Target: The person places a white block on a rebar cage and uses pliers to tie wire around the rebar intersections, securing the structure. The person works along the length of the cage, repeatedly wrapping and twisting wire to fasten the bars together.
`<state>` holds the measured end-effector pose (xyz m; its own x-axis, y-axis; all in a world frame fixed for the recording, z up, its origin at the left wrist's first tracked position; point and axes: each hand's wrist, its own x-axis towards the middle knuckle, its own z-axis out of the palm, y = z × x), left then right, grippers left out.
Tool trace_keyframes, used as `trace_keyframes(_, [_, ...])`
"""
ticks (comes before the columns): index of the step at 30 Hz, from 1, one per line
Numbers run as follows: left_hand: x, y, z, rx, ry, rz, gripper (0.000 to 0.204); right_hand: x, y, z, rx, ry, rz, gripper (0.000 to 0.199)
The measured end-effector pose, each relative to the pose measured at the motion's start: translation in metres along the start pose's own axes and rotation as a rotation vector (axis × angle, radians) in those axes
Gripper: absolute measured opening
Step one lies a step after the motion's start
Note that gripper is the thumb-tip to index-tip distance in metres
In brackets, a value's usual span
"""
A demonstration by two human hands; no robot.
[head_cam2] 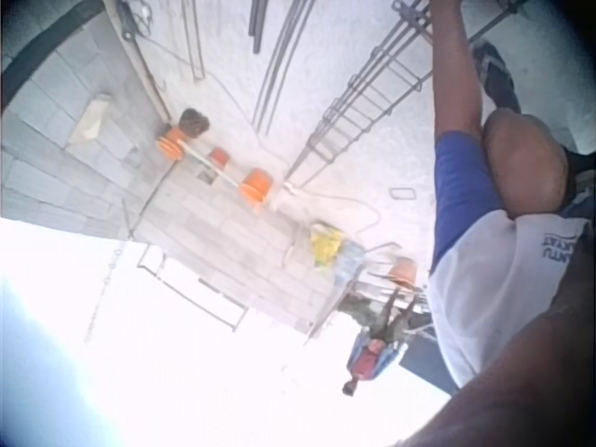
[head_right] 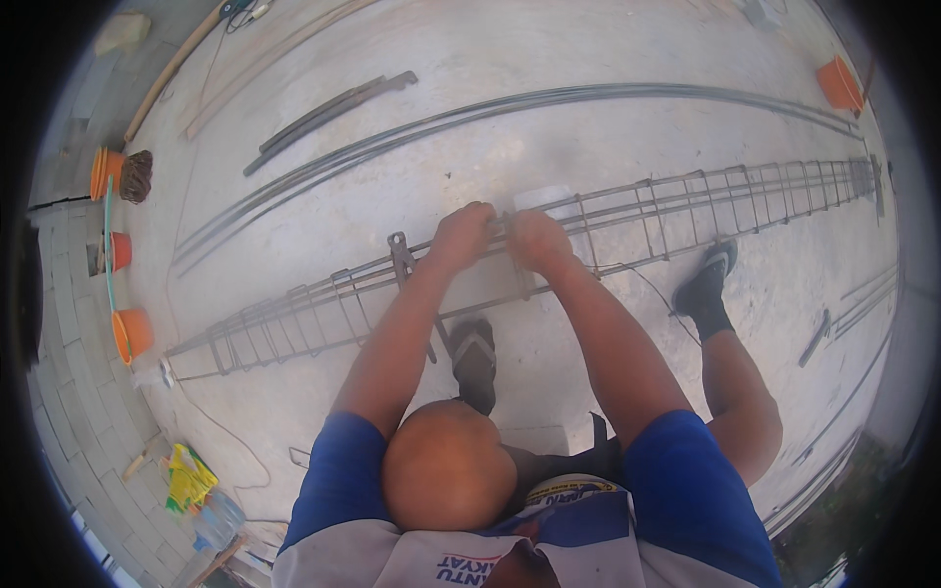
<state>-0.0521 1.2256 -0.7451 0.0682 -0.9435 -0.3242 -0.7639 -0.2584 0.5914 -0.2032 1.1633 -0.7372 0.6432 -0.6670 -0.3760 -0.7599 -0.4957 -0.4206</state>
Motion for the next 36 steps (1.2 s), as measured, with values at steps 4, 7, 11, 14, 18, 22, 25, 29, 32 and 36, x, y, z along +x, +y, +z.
trace_keyframes(4, [0.011,-0.002,-0.004,0.052,-0.08,0.032,0.019,0.004,0.0,-0.004,0.012,-0.041,0.017,0.019])
trace_keyframes(7, [0.013,-0.003,-0.007,0.029,-0.089,0.06,0.019,0.002,-0.002,-0.004,0.095,0.057,0.005,0.024])
trace_keyframes(11, [0.016,-0.006,-0.009,-0.01,-0.143,0.057,0.021,0.006,-0.006,-0.004,-0.006,0.02,0.049,0.027])
trace_keyframes(14, [0.018,-0.007,-0.01,-0.029,-0.16,0.062,0.019,0.008,-0.007,-0.001,-0.034,0.075,0.055,0.027])
trace_keyframes(18, [0.017,-0.004,-0.01,-0.1,-0.186,-0.06,0.028,0.004,-0.014,-0.001,-0.09,0.138,0.02,0.027])
trace_keyframes(22, [0.022,-0.002,-0.011,-0.17,-0.232,-0.197,0.043,0.005,-0.011,0.001,-0.115,0.111,0.025,0.026])
trace_keyframes(25, [0.028,-0.002,-0.022,-0.256,-0.306,-0.201,0.051,0.005,-0.004,0.011,-0.056,0.203,0.032,0.026])
trace_keyframes(29, [0.024,-0.001,-0.036,-0.621,-0.309,-0.382,0.055,0.003,-0.018,0.008,-0.006,0.184,0.1,0.024])
trace_keyframes(32, [0.025,-0.006,-0.026,-0.654,-0.197,-0.4,0.057,0.003,-0.022,0.013,-0.014,0.244,0.117,0.021])
trace_keyframes(36, [0.027,0.007,-0.024,-0.746,-0.087,-0.473,0.055,0.003,-0.027,0.017,-0.02,0.313,0.131,0.019])
